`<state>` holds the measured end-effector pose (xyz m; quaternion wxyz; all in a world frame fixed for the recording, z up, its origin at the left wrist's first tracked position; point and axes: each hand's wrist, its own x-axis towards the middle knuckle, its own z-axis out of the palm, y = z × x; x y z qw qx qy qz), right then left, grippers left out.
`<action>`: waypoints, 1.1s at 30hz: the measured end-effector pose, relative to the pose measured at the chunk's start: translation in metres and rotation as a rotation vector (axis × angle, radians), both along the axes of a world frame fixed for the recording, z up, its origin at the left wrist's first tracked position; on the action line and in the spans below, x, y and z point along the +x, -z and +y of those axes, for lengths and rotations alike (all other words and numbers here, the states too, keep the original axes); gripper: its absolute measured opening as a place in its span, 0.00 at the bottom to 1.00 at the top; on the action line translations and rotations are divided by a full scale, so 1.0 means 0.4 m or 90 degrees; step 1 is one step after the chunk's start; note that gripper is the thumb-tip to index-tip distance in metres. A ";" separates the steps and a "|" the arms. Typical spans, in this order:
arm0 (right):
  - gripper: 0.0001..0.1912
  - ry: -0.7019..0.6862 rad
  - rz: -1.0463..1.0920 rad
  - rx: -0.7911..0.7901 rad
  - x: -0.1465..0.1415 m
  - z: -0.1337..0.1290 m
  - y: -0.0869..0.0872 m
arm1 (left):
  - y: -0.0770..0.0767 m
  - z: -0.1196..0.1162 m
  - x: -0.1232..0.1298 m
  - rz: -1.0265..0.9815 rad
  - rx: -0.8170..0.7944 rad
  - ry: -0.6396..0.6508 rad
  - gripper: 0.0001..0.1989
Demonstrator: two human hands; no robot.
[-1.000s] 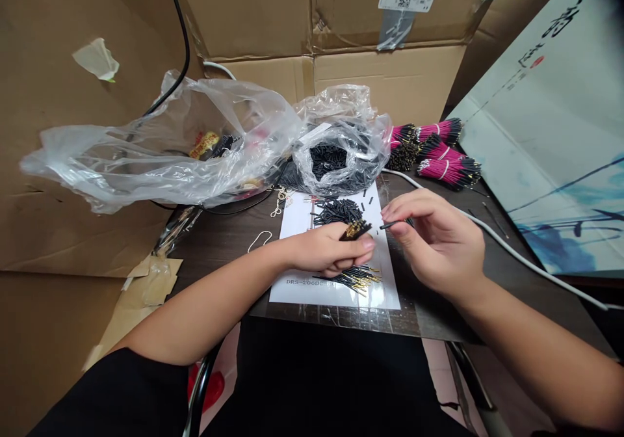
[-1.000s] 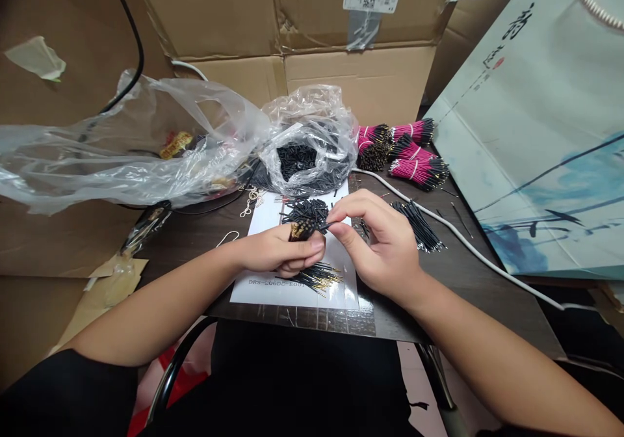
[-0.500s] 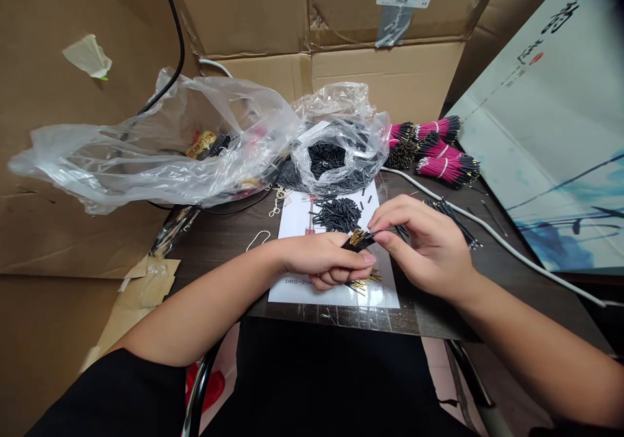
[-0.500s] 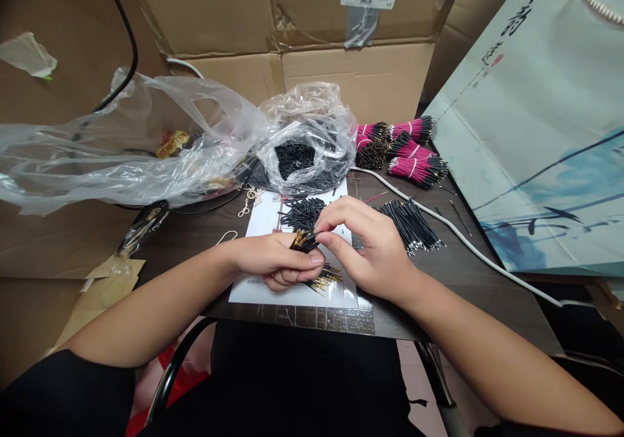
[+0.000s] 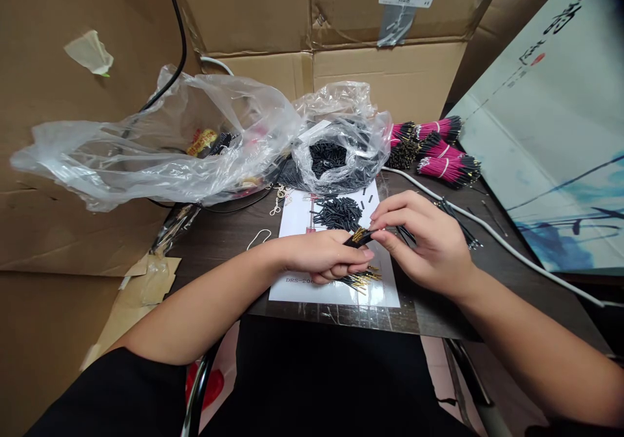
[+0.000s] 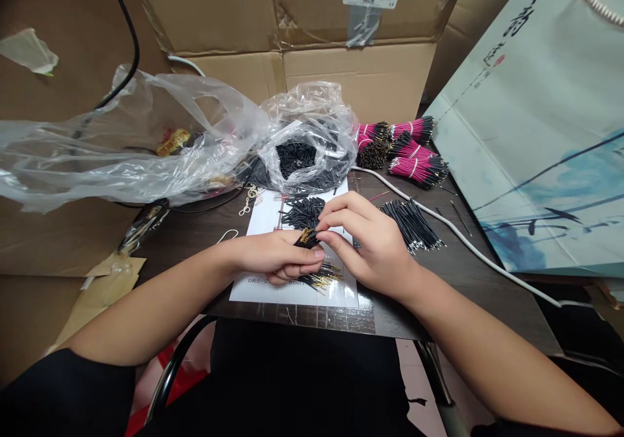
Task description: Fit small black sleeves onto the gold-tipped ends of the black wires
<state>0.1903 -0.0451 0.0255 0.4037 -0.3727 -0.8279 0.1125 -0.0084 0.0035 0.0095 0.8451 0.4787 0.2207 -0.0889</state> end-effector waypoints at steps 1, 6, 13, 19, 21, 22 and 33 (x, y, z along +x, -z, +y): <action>0.09 0.000 -0.022 0.010 0.002 0.000 -0.002 | -0.001 0.000 0.000 0.005 0.004 -0.002 0.23; 0.12 0.027 -0.088 0.067 0.002 -0.005 0.002 | -0.002 0.001 0.000 0.015 -0.009 -0.011 0.21; 0.22 0.082 -0.093 0.163 -0.021 -0.022 0.035 | 0.009 0.004 -0.001 0.003 -0.035 -0.055 0.14; 0.26 0.101 -0.086 0.194 -0.023 -0.023 0.041 | 0.002 0.005 -0.002 -0.019 0.005 -0.103 0.15; 0.27 0.099 -0.086 0.209 -0.023 -0.022 0.043 | 0.000 0.004 -0.002 -0.020 0.017 -0.106 0.16; 0.27 0.097 -0.087 0.213 -0.022 -0.022 0.044 | 0.000 0.003 -0.001 -0.019 0.025 -0.106 0.16; 0.15 0.207 -0.074 0.088 0.010 0.039 0.069 | 0.012 0.029 -0.002 -0.034 0.704 -0.296 0.21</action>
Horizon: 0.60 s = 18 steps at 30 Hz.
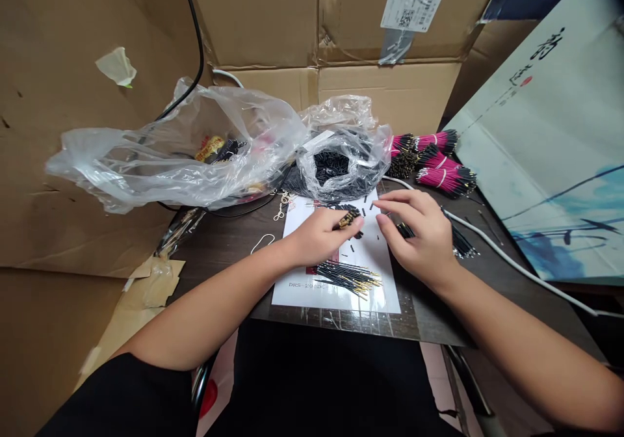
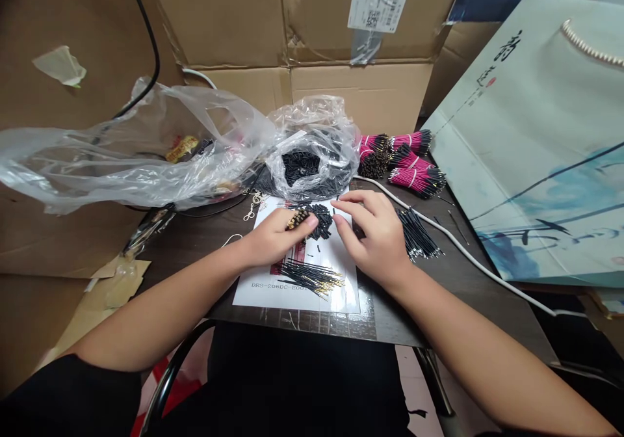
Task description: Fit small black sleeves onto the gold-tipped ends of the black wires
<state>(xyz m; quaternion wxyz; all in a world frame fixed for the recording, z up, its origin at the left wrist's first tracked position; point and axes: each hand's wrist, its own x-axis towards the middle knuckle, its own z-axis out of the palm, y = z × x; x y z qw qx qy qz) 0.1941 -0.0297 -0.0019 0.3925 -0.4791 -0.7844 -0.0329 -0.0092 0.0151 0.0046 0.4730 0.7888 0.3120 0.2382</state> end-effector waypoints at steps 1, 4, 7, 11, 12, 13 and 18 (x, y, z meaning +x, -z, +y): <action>0.12 0.013 -0.033 -0.029 0.005 0.010 0.008 | 0.003 0.011 -0.005 -0.003 0.065 -0.031 0.21; 0.09 0.010 -0.134 -0.129 0.010 0.029 0.030 | 0.016 0.040 -0.021 -0.006 0.213 -0.076 0.19; 0.11 0.013 -0.186 -0.188 0.002 0.028 0.041 | 0.025 0.054 -0.030 0.053 0.262 -0.071 0.15; 0.10 0.017 -0.200 -0.214 -0.012 0.019 0.044 | 0.027 0.049 -0.030 0.108 0.294 -0.026 0.10; 0.08 0.015 -0.200 -0.214 -0.015 0.018 0.045 | 0.027 0.046 -0.029 0.116 0.305 -0.017 0.09; 0.07 0.014 -0.201 -0.213 -0.017 0.018 0.046 | 0.026 0.043 -0.028 0.124 0.320 -0.010 0.07; 0.05 0.014 -0.242 -0.186 -0.020 0.023 0.055 | 0.017 0.032 -0.027 0.158 0.366 0.004 0.05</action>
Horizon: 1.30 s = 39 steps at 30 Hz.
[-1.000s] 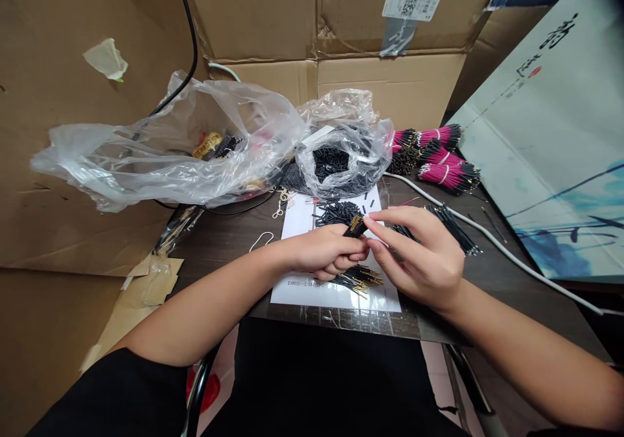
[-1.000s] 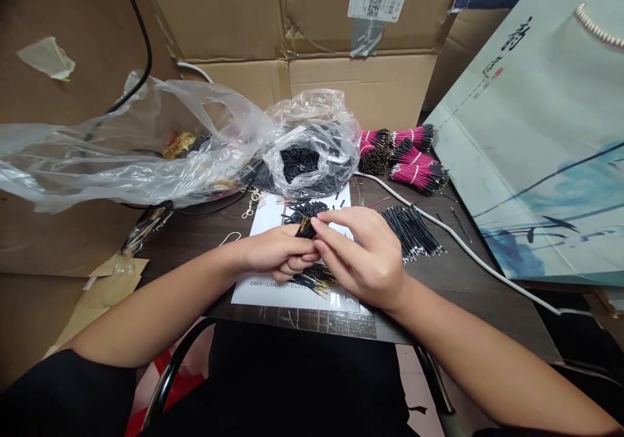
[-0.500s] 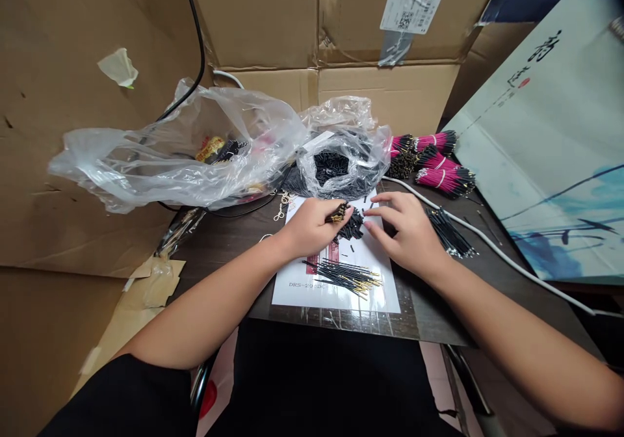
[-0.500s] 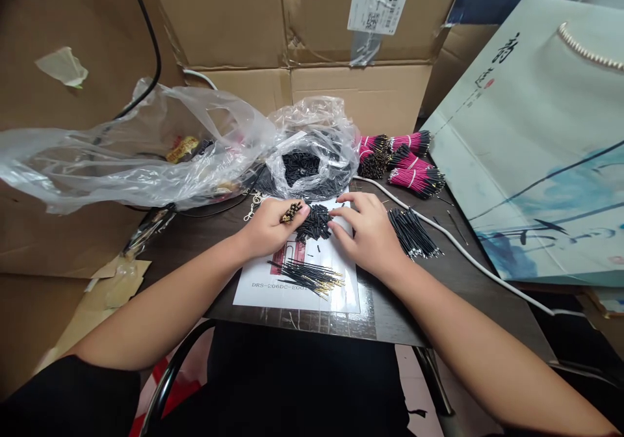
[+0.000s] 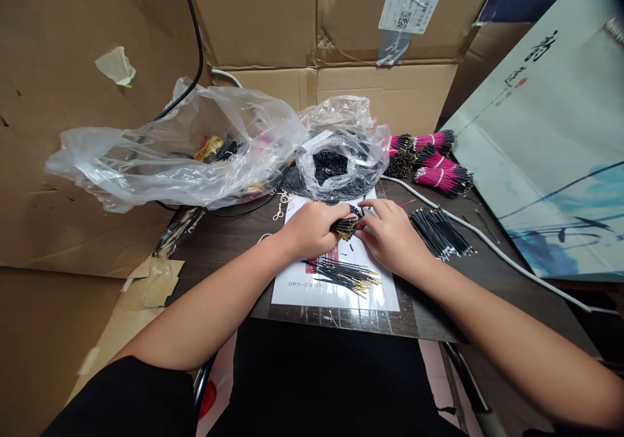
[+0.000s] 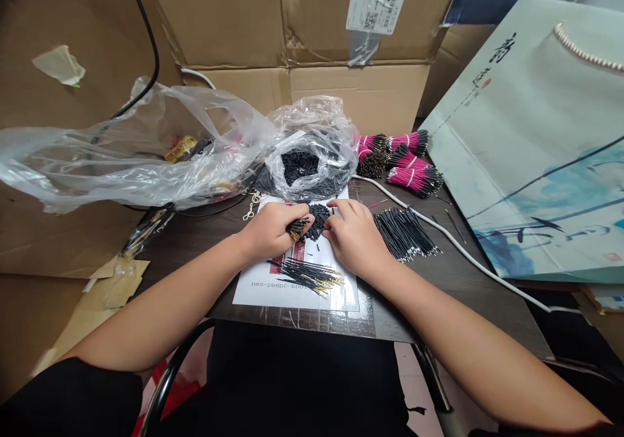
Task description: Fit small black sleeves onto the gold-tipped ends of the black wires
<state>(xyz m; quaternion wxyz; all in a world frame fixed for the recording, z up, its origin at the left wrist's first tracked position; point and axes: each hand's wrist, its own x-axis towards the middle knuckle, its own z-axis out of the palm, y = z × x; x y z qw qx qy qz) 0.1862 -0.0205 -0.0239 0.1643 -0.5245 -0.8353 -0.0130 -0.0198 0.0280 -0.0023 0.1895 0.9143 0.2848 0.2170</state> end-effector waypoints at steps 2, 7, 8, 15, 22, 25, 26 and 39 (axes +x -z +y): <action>0.06 0.000 -0.029 0.012 0.000 0.001 0.002 | -0.005 -0.003 0.000 0.015 -0.009 0.007 0.04; 0.07 -0.008 -0.072 0.032 0.000 0.000 -0.004 | -0.007 -0.006 0.002 0.049 0.018 0.008 0.03; 0.07 -0.008 -0.074 0.036 0.001 0.000 -0.005 | -0.007 -0.007 0.003 0.052 0.026 0.004 0.03; 0.05 0.000 -0.066 0.047 0.018 0.004 -0.011 | -0.002 -0.012 0.006 0.065 0.043 -0.007 0.08; 0.07 0.000 -0.037 0.042 0.027 0.008 -0.011 | -0.008 -0.014 0.009 0.071 0.037 -0.018 0.11; 0.09 0.021 -0.065 0.060 0.024 0.005 -0.012 | -0.007 -0.015 0.012 0.071 0.037 -0.027 0.11; 0.10 0.025 -0.075 0.065 0.023 0.004 -0.012 | -0.005 -0.016 0.012 0.070 0.037 -0.029 0.10; 0.07 -0.084 0.072 0.084 -0.001 -0.012 -0.032 | 0.000 -0.025 0.017 0.006 -0.082 -0.014 0.11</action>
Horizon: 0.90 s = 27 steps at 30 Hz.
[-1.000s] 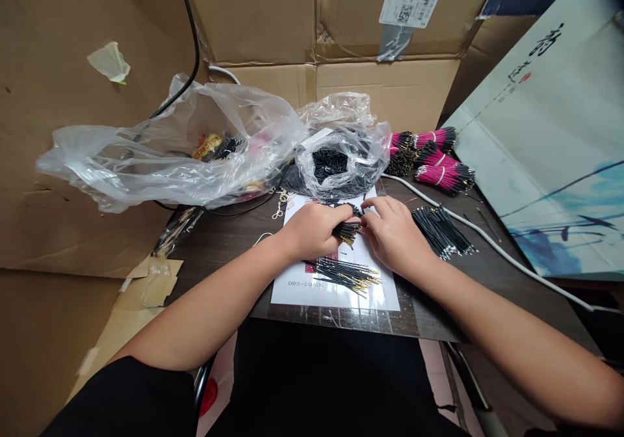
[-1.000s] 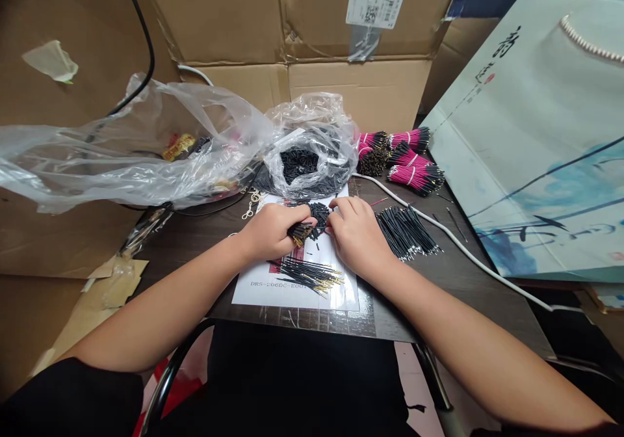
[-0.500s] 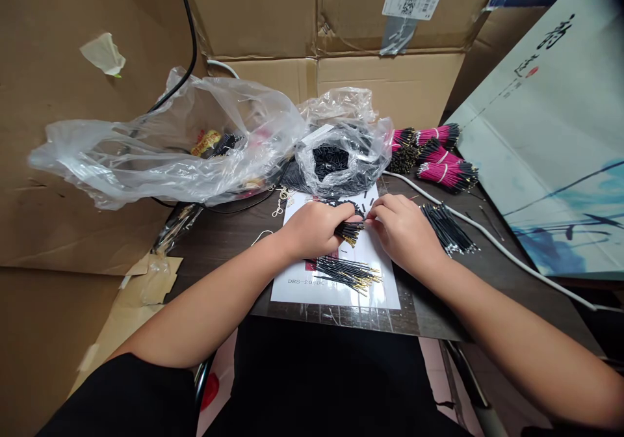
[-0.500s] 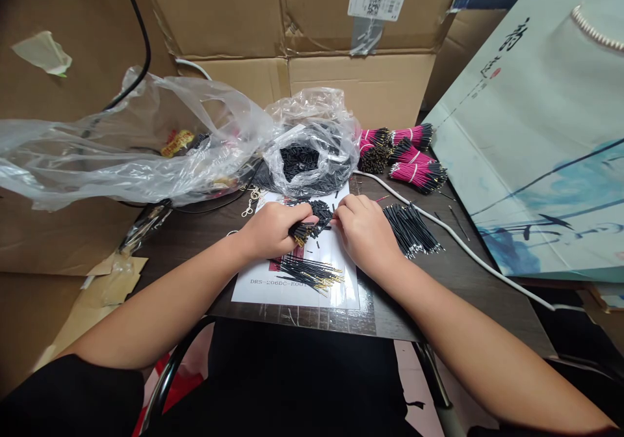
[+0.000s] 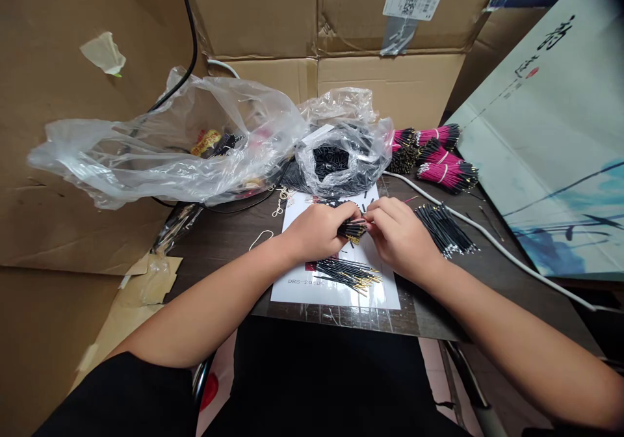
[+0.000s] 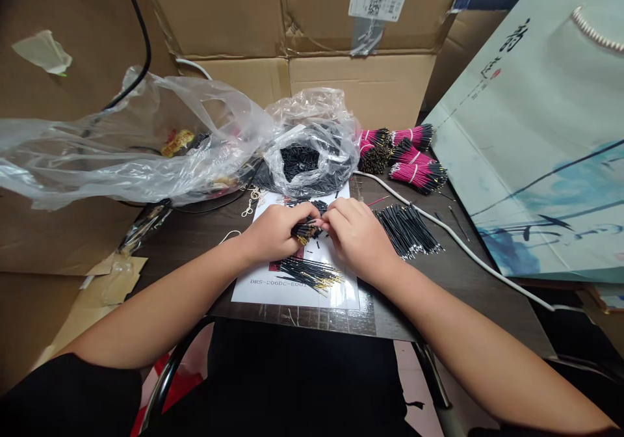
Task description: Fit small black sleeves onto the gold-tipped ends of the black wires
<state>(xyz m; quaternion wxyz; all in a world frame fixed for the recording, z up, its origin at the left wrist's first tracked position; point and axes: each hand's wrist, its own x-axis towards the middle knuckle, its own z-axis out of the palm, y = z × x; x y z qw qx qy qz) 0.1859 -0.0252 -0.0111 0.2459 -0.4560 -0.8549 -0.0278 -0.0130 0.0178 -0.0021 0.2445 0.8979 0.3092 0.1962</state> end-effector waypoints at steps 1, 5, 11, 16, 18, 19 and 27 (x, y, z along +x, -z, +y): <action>0.07 -0.012 0.022 0.003 -0.001 -0.002 -0.002 | -0.002 -0.002 0.000 -0.010 -0.013 0.012 0.10; 0.03 -0.055 0.126 0.012 -0.002 -0.010 -0.010 | -0.008 -0.014 0.001 -0.071 -0.072 0.034 0.05; 0.01 -0.040 0.268 0.001 -0.009 -0.026 -0.030 | -0.004 -0.029 0.006 -0.152 -0.088 0.009 0.02; 0.06 -0.037 0.304 -0.005 -0.022 -0.035 -0.028 | 0.004 -0.031 0.008 -0.180 -0.071 -0.023 0.01; 0.06 -0.029 0.317 0.001 -0.028 -0.036 -0.025 | 0.008 -0.030 0.008 -0.183 -0.061 -0.026 0.01; 0.06 -0.025 0.325 0.002 -0.031 -0.036 -0.023 | 0.010 -0.030 0.009 -0.181 -0.055 -0.026 0.01; 0.09 -0.009 0.358 0.092 -0.018 -0.038 -0.033 | 0.005 -0.023 0.003 -0.132 0.004 -0.027 0.09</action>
